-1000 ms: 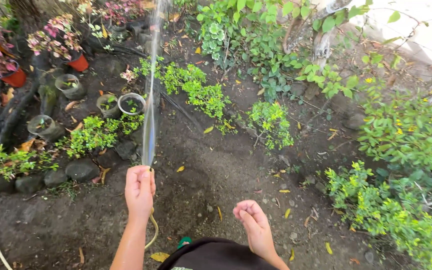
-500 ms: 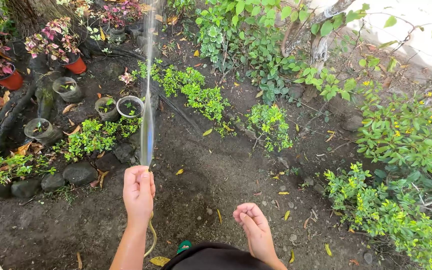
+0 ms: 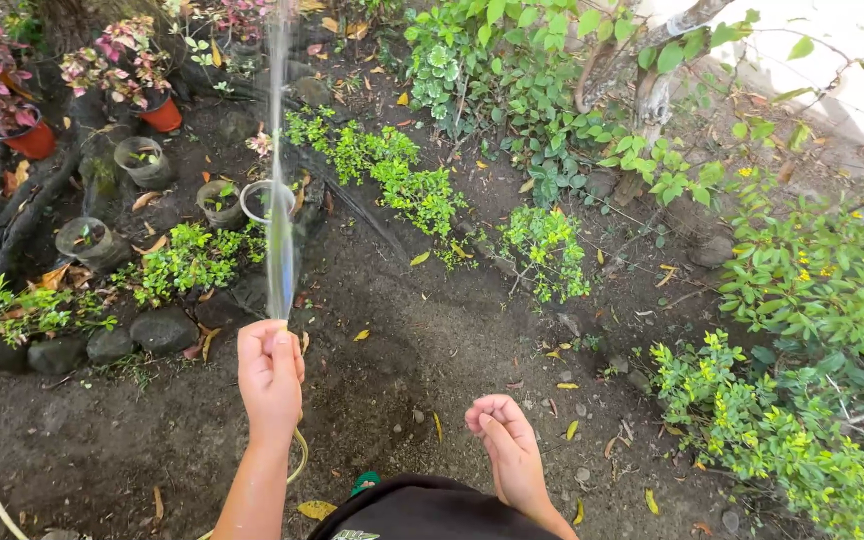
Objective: Watering various potted and ground plants in a garden using a hose
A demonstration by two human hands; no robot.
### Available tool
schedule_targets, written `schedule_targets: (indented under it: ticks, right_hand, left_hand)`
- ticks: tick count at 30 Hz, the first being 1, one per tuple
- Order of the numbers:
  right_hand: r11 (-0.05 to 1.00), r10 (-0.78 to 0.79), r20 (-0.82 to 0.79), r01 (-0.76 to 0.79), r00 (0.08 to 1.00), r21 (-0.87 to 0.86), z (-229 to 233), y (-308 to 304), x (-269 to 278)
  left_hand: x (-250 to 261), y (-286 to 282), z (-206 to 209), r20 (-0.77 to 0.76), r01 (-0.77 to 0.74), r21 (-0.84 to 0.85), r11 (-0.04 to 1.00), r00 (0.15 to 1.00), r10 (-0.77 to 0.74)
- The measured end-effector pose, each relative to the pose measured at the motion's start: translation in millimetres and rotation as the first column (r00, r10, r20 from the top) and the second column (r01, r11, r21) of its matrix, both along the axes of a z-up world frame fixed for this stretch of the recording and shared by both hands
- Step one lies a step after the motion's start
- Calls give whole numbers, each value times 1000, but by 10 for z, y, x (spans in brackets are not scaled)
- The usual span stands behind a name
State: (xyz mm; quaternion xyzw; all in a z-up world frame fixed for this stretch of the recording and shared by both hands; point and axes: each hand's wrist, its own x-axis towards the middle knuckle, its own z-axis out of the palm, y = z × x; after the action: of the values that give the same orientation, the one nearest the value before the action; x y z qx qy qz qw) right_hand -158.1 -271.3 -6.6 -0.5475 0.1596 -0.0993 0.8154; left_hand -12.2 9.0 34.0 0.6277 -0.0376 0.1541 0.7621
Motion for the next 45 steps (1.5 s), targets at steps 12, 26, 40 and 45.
schedule_targets:
  ticks: [12,26,40,45]
  right_hand:
    - [999,37,14,-37,999,-31,129,41,9]
    - [999,52,19,-52,998,-16,105,31,-67]
    - [999,38,-5,-38,999,-37,127,61,-175]
    - [998,47,44,-46,998,-32,118,79,-212]
  left_hand:
    - [-72,119,116,25,-41,17,999,999,41]
    - [-97,41,-120,-284,83,33,996,956,-70]
    - [-190,0,-192,-299,64,41,997,953,-49]
    - [-233,-7,-107,-295,87,16,996,952,-78]
